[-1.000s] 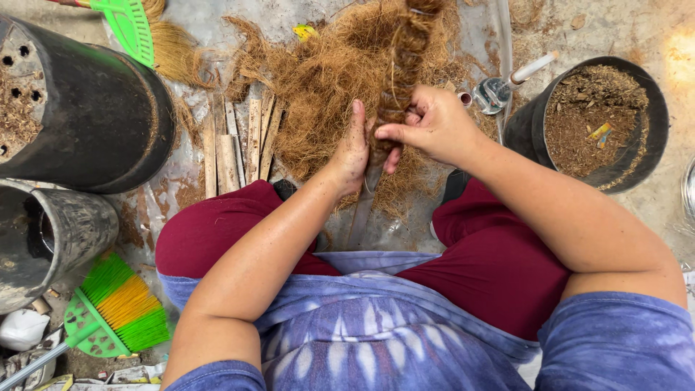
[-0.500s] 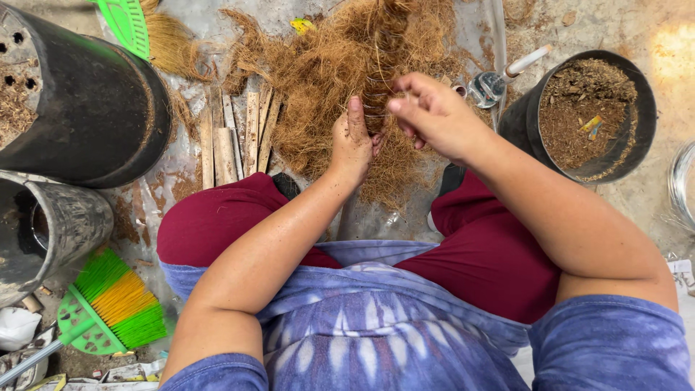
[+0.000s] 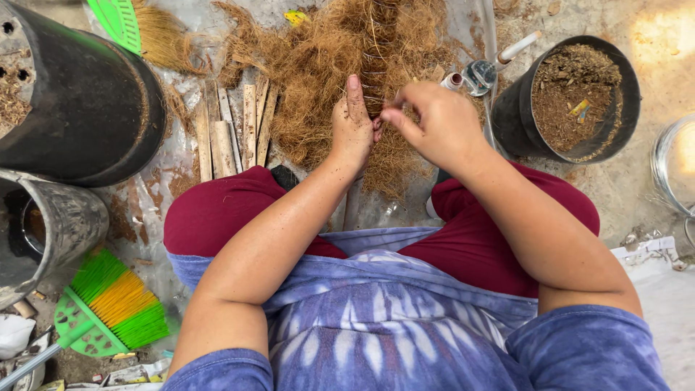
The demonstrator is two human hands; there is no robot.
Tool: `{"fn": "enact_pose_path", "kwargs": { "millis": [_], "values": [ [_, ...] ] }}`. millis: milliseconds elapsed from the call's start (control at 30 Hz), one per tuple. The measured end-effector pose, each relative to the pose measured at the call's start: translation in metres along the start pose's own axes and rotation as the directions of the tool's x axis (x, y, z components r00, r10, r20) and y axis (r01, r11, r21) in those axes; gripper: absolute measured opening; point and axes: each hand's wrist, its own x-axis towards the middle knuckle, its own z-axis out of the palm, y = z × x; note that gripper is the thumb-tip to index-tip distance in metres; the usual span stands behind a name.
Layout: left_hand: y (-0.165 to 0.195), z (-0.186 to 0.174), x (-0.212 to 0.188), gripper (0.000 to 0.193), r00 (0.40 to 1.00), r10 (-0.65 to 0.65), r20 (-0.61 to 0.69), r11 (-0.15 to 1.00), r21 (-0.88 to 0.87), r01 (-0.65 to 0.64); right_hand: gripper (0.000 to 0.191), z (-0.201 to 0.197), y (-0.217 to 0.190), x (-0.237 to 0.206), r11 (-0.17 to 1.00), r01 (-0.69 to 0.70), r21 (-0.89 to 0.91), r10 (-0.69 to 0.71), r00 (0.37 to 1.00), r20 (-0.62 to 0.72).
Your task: The person sits cross-legged on the floor and weaves thin metal wire through a bundle of brown fibrous material. They repeatedly pull the wire through the fibers and adjust the bundle with both hands.
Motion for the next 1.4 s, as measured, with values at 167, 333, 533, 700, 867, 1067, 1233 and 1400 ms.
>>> {"fn": "enact_pose_path", "kwargs": {
  "millis": [167,333,533,700,867,1067,1233,1400],
  "values": [
    [0.003,0.005,-0.006,0.073,0.997,-0.063,0.038,0.994,-0.09,0.066,0.031,0.005,0.005,-0.014,0.969,-0.084,0.234,0.065,0.994,0.085],
    [0.012,0.014,-0.019,0.073,0.98,-0.05,0.194,0.982,-0.171,0.084,0.049,0.002,0.032,-0.021,0.888,-0.232,0.396,0.168,0.967,0.19],
    [0.024,0.016,-0.022,0.083,0.892,-0.205,0.402,0.928,-0.211,0.308,0.034,0.002,0.049,-0.021,0.717,-0.335,0.612,0.169,0.935,0.313],
    [0.027,0.011,-0.022,0.096,0.748,-0.268,0.608,0.914,-0.086,0.397,0.026,-0.005,0.064,-0.016,0.635,-0.406,0.657,0.151,0.9,0.409],
    [0.027,0.012,-0.019,0.097,0.725,-0.276,0.631,0.916,-0.056,0.397,0.036,0.004,0.075,-0.016,0.476,-0.377,0.795,0.095,0.92,0.38],
    [0.021,0.016,-0.018,0.095,0.718,-0.26,0.646,0.919,-0.063,0.39,0.022,0.012,0.078,-0.021,0.177,-0.548,0.818,0.108,0.837,0.537],
    [0.022,0.019,-0.024,0.098,0.696,-0.249,0.673,0.916,-0.069,0.394,0.031,0.016,0.076,-0.023,-0.078,-0.541,0.837,0.044,0.837,0.545],
    [0.024,0.029,-0.026,0.086,0.733,-0.142,0.665,0.961,-0.084,0.262,0.036,-0.002,0.066,-0.02,-0.027,-0.567,0.823,0.049,0.822,0.568]
  ]
}}
